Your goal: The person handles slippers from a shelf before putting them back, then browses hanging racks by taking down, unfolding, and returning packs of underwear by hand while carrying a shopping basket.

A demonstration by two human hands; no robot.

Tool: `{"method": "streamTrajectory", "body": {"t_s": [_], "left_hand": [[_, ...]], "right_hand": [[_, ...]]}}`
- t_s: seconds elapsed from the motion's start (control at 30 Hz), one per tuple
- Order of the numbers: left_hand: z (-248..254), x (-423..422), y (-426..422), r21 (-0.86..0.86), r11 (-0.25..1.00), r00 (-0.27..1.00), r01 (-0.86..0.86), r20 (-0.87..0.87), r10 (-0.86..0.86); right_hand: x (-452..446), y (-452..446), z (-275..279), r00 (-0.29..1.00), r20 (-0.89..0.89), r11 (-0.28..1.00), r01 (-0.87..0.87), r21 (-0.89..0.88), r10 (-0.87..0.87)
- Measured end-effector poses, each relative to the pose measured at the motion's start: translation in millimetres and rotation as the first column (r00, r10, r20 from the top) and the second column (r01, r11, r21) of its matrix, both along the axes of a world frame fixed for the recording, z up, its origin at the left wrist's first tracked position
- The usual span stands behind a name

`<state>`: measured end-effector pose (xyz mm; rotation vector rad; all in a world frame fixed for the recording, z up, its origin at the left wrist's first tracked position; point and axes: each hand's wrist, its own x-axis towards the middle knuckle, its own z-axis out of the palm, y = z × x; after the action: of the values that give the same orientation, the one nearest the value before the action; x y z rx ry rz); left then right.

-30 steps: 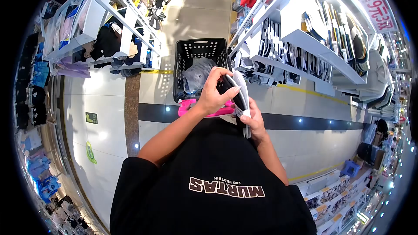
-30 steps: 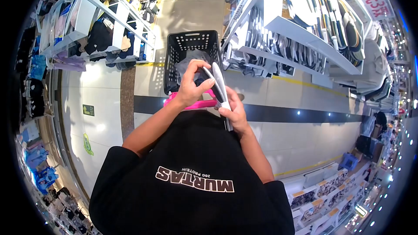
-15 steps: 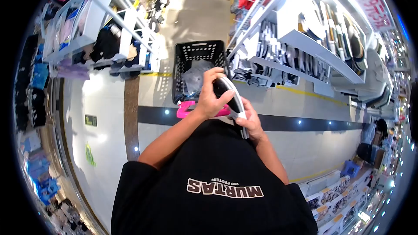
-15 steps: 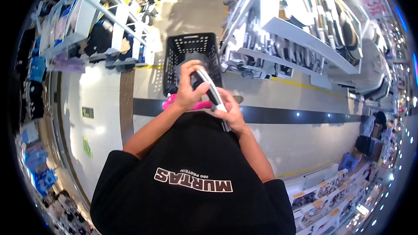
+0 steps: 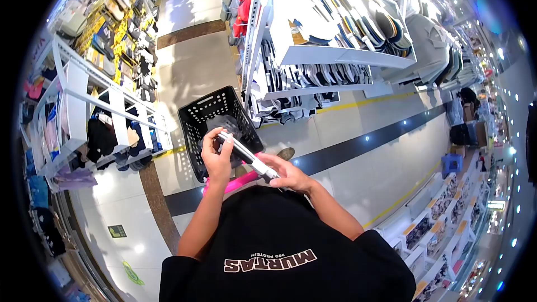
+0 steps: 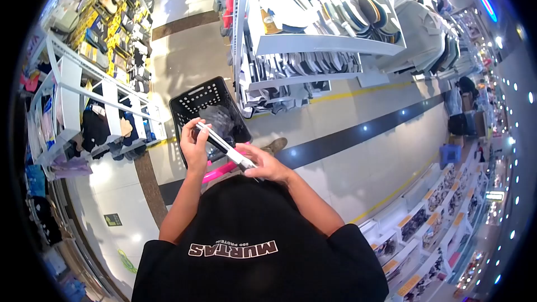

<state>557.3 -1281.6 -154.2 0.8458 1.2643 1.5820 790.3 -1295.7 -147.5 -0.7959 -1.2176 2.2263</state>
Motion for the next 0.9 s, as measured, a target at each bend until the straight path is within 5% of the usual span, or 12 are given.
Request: {"method": "streamTrajectory", "body": {"t_s": [0.13,0.27,0.33,0.43,0.53,0.57,0.7,0.83,0.9], "left_hand": [[11.3,8.4,10.6,0.052,0.997,0.999,0.052,-0.003,-0.052],[44.5,21.3,27.1,0.170,0.982,0.978,0.078,-0.204,-0.043],[80.8,28.6,30.3,0.287,0.933,0.975,0.217,-0.104,-0.195],[153.4,46.4,16.3,0.570,0.673,0.804,0.472,0.034,-0.593],[206.7,74.1,7.4,0.765,0.172,0.498,0.620,-0.215,-0.840],[230.4,86.6,-0.8,0.794,0.094,0.392,0.601,-0.190,-0.900],[254.7,153.5,-11.6,0.901,0.099,0.409,0.423,-0.092,-0.908],[249.3,200.7,-6.6,0.736,0.096,0.224,0.670,-0.077,-0.971],[232.4,224.8,-0.8,0.482,0.311,0.459,0.819,-0.224,-0.860]], "right_hand": [[6.9,-4.0,24.3,0.997,0.020,0.996,0.072,-0.047,-0.071],[37.0,-8.6,14.3,0.952,0.047,0.939,0.307,-0.156,-0.303],[64.7,-5.4,13.6,0.908,0.071,0.898,0.419,-0.131,-0.413],[108.8,11.0,9.2,0.808,0.113,0.805,0.587,-0.080,-0.578],[149.1,45.5,-0.2,0.645,0.222,0.665,0.746,0.024,-0.731],[164.3,58.5,-4.0,0.600,0.244,0.628,0.776,0.051,-0.761],[205.3,111.4,-7.0,0.387,0.296,0.435,0.893,0.116,-0.873],[250.5,158.5,-15.7,0.358,0.320,0.429,0.883,0.188,-0.877],[271.0,182.3,-21.8,0.349,0.353,0.444,0.864,0.237,-0.868]]}}
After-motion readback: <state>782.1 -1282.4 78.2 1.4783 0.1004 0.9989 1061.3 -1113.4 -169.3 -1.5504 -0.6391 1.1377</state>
